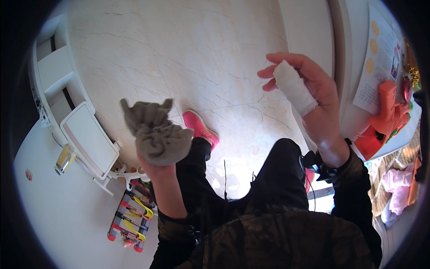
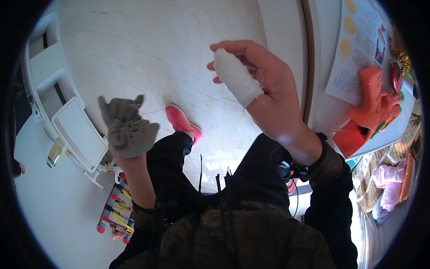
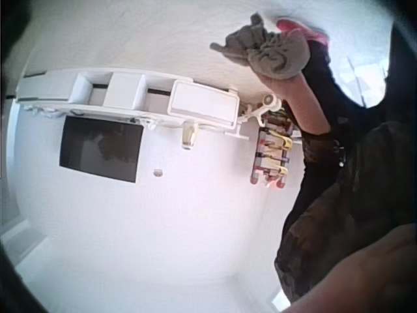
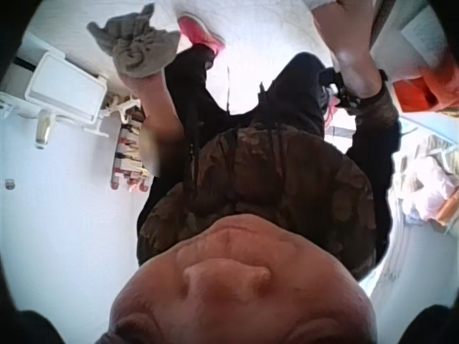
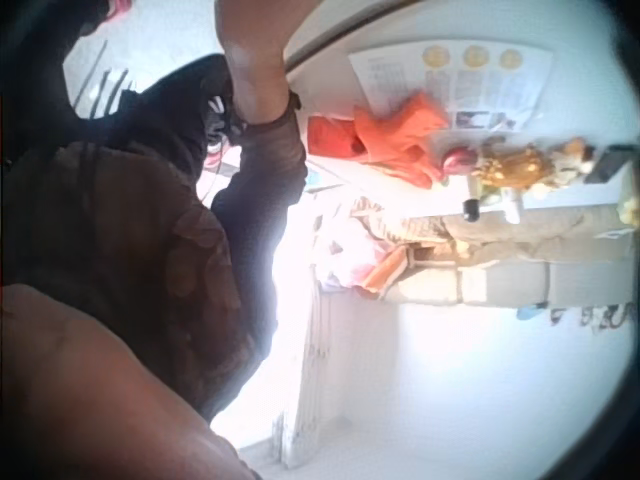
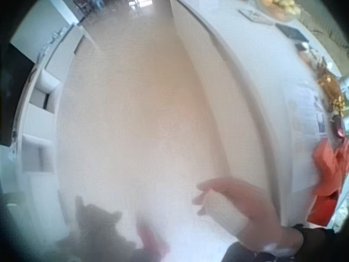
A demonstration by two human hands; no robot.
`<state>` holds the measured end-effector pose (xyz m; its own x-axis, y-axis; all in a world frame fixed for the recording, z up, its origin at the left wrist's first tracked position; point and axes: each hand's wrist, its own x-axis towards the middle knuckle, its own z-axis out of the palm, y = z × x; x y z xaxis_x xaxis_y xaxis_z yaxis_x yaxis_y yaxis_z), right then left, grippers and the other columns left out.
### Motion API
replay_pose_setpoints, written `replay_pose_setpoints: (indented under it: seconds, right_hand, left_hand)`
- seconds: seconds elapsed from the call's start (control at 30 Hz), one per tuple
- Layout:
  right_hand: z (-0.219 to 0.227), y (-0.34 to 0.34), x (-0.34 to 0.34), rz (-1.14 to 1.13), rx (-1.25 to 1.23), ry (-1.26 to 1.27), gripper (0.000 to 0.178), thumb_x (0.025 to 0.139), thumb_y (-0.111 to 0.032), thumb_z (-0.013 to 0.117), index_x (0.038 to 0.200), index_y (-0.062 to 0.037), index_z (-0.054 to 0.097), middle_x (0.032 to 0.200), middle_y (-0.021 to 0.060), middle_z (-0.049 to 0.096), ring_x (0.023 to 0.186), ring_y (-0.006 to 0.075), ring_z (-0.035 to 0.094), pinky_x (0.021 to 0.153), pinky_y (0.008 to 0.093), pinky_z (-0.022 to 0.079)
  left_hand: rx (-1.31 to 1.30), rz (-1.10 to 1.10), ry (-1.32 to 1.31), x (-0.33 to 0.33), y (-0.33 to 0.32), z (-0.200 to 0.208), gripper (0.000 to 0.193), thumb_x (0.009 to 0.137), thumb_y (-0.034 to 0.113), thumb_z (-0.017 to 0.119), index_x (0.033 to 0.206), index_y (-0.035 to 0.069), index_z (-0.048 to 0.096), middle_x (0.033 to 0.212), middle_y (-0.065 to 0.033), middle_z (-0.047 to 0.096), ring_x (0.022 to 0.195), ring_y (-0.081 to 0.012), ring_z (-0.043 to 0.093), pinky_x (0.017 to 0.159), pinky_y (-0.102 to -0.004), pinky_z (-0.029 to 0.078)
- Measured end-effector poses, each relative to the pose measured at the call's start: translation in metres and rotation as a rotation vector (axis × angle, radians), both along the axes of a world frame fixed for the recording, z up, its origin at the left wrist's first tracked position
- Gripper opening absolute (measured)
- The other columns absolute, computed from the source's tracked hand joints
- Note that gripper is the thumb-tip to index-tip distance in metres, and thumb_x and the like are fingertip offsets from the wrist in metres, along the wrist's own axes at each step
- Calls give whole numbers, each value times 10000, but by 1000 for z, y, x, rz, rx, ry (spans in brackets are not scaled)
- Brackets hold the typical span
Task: The person wipes a white table surface with a cloth and a spray bottle, then kneels to wipe the tiled floor. They move around the room, cleaning different floor areas and briefly walking toward the dining area.
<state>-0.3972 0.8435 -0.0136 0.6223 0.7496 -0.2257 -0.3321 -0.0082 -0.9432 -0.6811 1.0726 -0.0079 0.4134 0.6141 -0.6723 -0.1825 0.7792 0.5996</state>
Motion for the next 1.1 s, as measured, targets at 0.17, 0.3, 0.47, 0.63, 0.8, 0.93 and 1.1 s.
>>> replay_pose_setpoints:
  seconds: [0.17, 0.3, 0.47, 0.63, 0.8, 0.93, 1.1]
  right_hand:
    - [-13, 0, 0, 13, 28, -312, 316, 1058, -121, 591, 1344, 13, 618, 1259, 165, 690, 1099, 248, 720, 884, 365, 594]
    - [-23, -8, 2, 93, -66, -493, 316, 1046, -98, 595, 1342, 11, 619, 1290, 165, 677, 1108, 244, 714, 897, 366, 592]
    - [-42, 0, 9, 91, -22, -434, 318, 1030, -106, 633, 1327, 10, 630, 1266, 146, 683, 1094, 226, 708, 907, 348, 582]
    - [-63, 6, -4, 279, -504, -546, 278, 984, -28, 660, 1259, 10, 661, 1150, 93, 702, 1048, 177, 695, 922, 328, 564]
    - [29, -62, -103, 384, -668, -496, 222, 969, -97, 694, 1186, -58, 715, 1134, 74, 728, 1069, 199, 698, 955, 343, 542]
    - [195, -122, -180, 516, -930, -328, 266, 1023, -262, 675, 1203, -75, 735, 1064, 87, 768, 1003, 196, 719, 894, 368, 557]
    - [360, -175, -222, -17, -1412, 246, 476, 1014, -427, 662, 1074, 42, 714, 923, 148, 767, 808, 211, 753, 738, 351, 597]
  left_hand:
    - [137, 53, 257, -18, -9, 13, 458, 1071, 277, 488, 1447, 15, 485, 1393, -154, 599, 1259, -323, 599, 1109, -468, 482]
    - [380, -420, 508, -36, -38, 14, 468, 1079, 319, 488, 1450, 33, 486, 1395, -149, 595, 1240, -308, 614, 1079, -478, 512]
    - [-265, -11, -102, -49, -84, 29, 478, 1087, 311, 408, 1474, 36, 463, 1317, -162, 626, 1101, -286, 684, 952, -453, 586]
    - [-170, -35, 46, -53, -112, 31, 444, 1005, 80, 540, 1443, 40, 480, 1230, -134, 637, 1037, -245, 686, 894, -385, 584]
    - [-241, -84, -81, -56, -94, 14, 442, 987, 75, 572, 1420, 24, 499, 1240, -142, 654, 1064, -243, 689, 901, -378, 586]
    - [-405, -173, -392, -71, -60, 3, 537, 973, 85, 554, 1499, 35, 457, 1309, -166, 645, 1135, -323, 688, 930, -433, 590]
    - [-740, -153, -1161, -102, 11, 33, 369, 1069, 340, 525, 1409, 200, 487, 1017, -15, 522, 888, -152, 560, 853, -367, 515]
